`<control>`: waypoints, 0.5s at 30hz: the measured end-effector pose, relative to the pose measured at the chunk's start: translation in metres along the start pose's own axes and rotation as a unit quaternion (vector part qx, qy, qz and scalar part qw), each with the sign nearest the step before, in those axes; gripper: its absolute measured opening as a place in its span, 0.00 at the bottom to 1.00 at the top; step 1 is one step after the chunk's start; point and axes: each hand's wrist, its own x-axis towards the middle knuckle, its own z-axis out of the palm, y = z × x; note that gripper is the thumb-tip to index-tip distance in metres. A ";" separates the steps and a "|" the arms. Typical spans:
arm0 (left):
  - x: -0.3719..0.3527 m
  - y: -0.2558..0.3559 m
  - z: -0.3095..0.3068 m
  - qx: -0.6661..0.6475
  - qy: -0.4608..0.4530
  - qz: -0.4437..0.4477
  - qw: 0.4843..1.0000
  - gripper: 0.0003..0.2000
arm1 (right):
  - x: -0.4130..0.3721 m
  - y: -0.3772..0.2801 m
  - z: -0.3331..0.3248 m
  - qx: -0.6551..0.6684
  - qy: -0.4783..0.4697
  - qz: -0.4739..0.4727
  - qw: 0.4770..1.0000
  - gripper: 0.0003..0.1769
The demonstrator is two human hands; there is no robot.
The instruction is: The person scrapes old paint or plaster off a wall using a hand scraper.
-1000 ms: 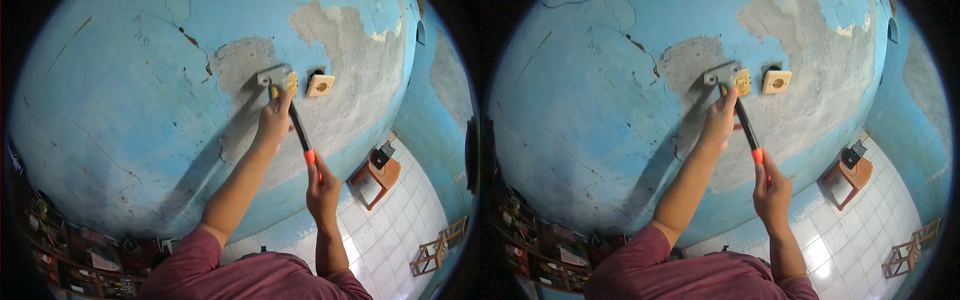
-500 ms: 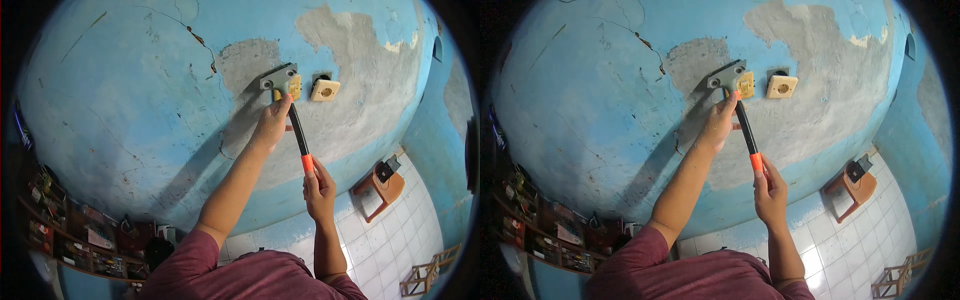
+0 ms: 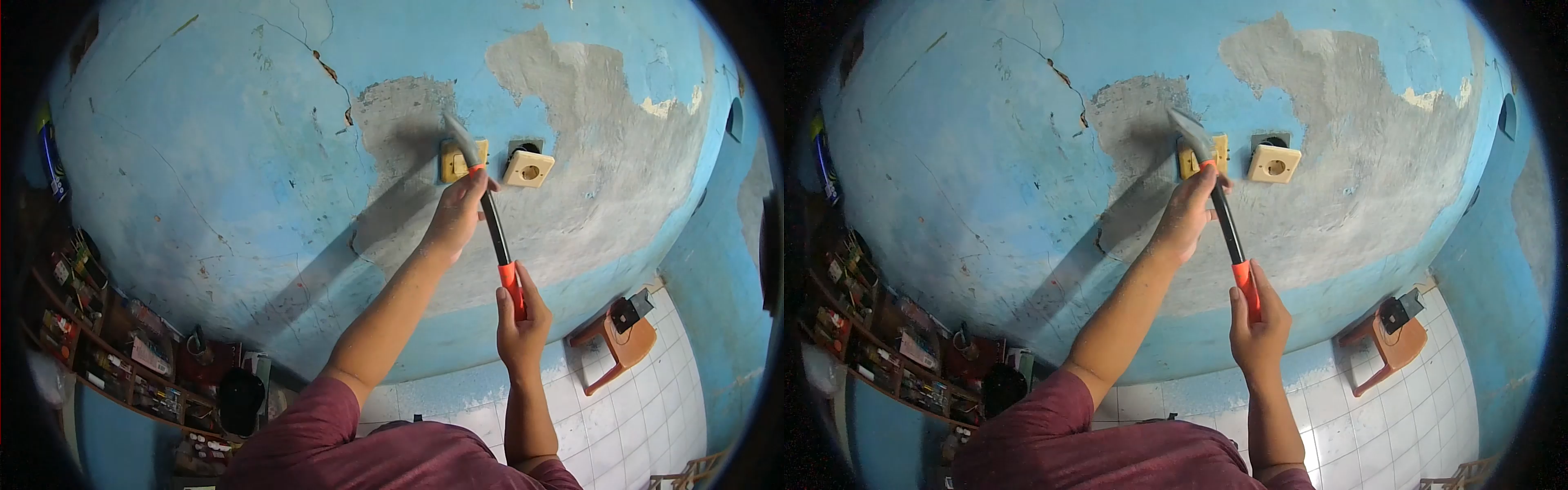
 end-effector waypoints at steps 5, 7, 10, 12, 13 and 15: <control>0.000 -0.011 -0.011 -0.064 -0.042 0.004 0.997 0.21 | -0.001 0.004 -0.007 0.259 -0.121 0.241 0.928 0.22; 0.003 -0.015 -0.015 -0.075 -0.040 -0.001 0.996 0.22 | 0.001 0.008 -0.005 0.290 -0.131 0.244 0.916 0.22; 0.005 -0.016 -0.023 -0.065 -0.031 -0.010 0.997 0.22 | 0.002 0.014 0.002 0.195 -0.128 0.200 0.952 0.22; 0.008 -0.014 -0.023 -0.048 -0.029 -0.014 0.998 0.23 | 0.001 0.018 0.010 0.091 -0.072 0.097 0.989 0.22; 0.009 -0.012 -0.023 -0.019 -0.023 -0.004 1.000 0.23 | 0.001 0.017 0.012 0.088 -0.071 0.097 0.989 0.22; 0.009 -0.008 -0.024 0.009 -0.017 0.007 1.000 0.23 | 0.003 0.012 0.014 0.058 -0.056 0.090 0.993 0.21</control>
